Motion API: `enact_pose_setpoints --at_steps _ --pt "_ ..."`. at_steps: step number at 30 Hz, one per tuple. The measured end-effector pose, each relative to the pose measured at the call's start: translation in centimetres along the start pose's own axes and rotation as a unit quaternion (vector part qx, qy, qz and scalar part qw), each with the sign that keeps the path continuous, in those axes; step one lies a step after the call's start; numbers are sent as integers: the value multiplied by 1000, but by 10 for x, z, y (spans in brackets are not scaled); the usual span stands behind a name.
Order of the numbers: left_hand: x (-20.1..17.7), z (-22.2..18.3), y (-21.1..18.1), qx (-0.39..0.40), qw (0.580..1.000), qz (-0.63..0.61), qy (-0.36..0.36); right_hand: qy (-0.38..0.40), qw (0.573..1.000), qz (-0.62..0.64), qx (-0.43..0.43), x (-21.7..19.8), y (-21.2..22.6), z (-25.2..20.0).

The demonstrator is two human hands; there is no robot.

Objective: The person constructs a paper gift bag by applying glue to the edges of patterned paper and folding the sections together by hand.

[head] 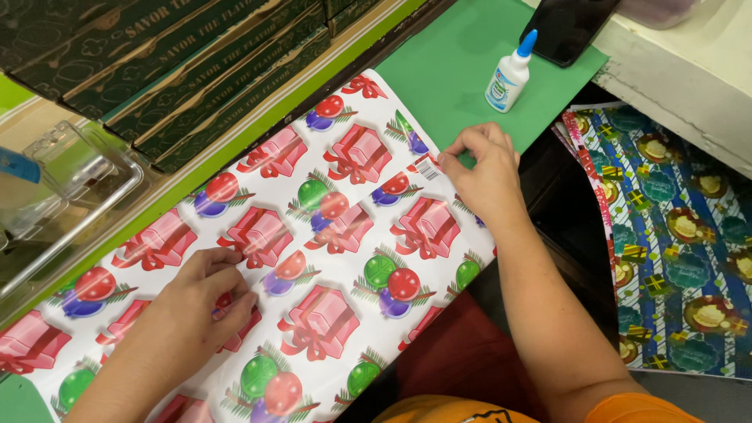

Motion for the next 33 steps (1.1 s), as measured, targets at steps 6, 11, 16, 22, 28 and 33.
enact_pose_setpoints --at_steps 6,11,16,22,28,33 --pt "2 1 1 -2 1000 2 -1 4 1000 1 -3 -1 0 1" --pt "1 1 0 -48 999 13 13 -17 998 65 -21 -18 2 6" --pt "-2 0 0 -49 999 11 3 94 995 14 20 -19 1 25" --pt "0 0 3 -25 1000 5 -10 216 973 -32 75 -13 11 47" --pt "-7 -4 -9 0 1000 -8 -19 236 965 -45 108 -13 30 39" --pt "-9 -8 -13 -21 999 -31 -7 245 961 -71 107 -10 26 37"
Point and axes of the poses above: each hand's wrist, its own z-axis towards the middle knuckle, its own x-axis out of the palm, y = z × x, the point moved 6 cm from there along z, towards the middle knuckle, and after that the axes turned 5 degrees about z, right-handed, at the moved point
